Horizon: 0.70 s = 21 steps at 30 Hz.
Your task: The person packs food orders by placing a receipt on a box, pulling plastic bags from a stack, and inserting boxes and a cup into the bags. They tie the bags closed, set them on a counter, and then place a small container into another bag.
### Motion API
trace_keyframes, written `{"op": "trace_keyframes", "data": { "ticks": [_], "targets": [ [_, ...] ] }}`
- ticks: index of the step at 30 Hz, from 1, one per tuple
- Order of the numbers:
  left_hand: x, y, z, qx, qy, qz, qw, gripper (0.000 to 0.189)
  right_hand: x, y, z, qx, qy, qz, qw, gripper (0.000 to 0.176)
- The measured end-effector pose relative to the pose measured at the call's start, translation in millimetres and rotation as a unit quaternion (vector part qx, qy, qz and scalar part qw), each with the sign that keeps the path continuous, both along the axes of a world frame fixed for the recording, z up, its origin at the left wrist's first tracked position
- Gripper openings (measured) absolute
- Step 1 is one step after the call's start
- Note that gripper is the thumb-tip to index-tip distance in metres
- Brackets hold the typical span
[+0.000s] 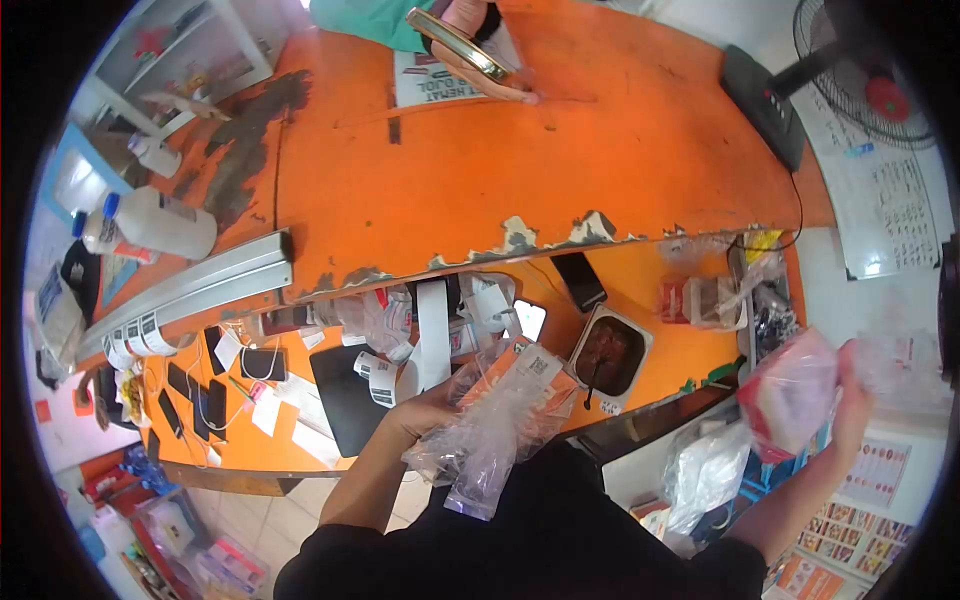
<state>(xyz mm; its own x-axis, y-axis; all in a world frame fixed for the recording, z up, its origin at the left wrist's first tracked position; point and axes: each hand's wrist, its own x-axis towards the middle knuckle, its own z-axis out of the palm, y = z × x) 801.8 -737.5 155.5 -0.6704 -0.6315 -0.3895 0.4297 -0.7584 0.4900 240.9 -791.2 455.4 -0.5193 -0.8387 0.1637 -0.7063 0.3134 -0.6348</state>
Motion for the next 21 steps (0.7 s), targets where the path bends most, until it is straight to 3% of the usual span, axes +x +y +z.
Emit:
{"op": "trace_keyframes", "data": {
  "ticks": [3, 5, 6, 7, 9, 13, 15, 16, 18, 20, 21],
  "targets": [
    [6, 8, -11, -0.035, 0.058, 0.034, 0.997, 0.119, 53, -60, 49, -0.053, 0.076, -0.007, 0.996, 0.037],
    [9, 13, -7, -0.071, 0.025, 0.037, 0.996, 0.114, 103, -114, 48, -0.113, 0.045, 0.085, 0.989, 0.038],
    [11, 16, 1, -0.054, 0.052, 0.053, 0.996, 0.112, 116, -141, 45, -0.071, 0.031, 0.151, 0.985, 0.038],
    [13, 19, 5, -0.036, 0.079, 0.068, 0.994, 0.111, 129, -168, 40, -0.028, 0.017, 0.217, 0.976, 0.037],
    [15, 19, 4, -0.079, 0.059, 0.068, 0.993, 0.11, 197, -207, 14, -0.054, -0.075, 0.287, 0.953, 0.035],
    [18, 28, -3, -0.078, 0.057, 0.067, 0.993, 0.109, 257, -279, -59, -0.062, -0.047, 0.371, 0.925, 0.032],
    [16, 30, -10, -0.024, 0.083, 0.07, 0.994, 0.118, 275, -284, -67, -0.129, -0.252, 0.409, 0.868, 0.035],
    [14, 31, -18, -0.054, 0.057, 0.062, 0.995, 0.121, 288, -265, -62, -0.188, -0.264, 0.392, 0.861, 0.037],
    [9, 30, 12, -0.086, 0.02, 0.083, 0.993, 0.114, 301, -214, -62, -0.267, -0.187, 0.363, 0.873, 0.039],
    [1, 26, 18, -0.119, -0.012, 0.119, 0.986, 0.107, 273, -156, -94, -0.232, -0.128, 0.363, 0.893, 0.035],
    [-3, 22, 15, -0.12, -0.012, 0.119, 0.986, 0.107, 280, -114, -109, -0.208, -0.228, 0.379, 0.873, 0.024]
  ]
}}
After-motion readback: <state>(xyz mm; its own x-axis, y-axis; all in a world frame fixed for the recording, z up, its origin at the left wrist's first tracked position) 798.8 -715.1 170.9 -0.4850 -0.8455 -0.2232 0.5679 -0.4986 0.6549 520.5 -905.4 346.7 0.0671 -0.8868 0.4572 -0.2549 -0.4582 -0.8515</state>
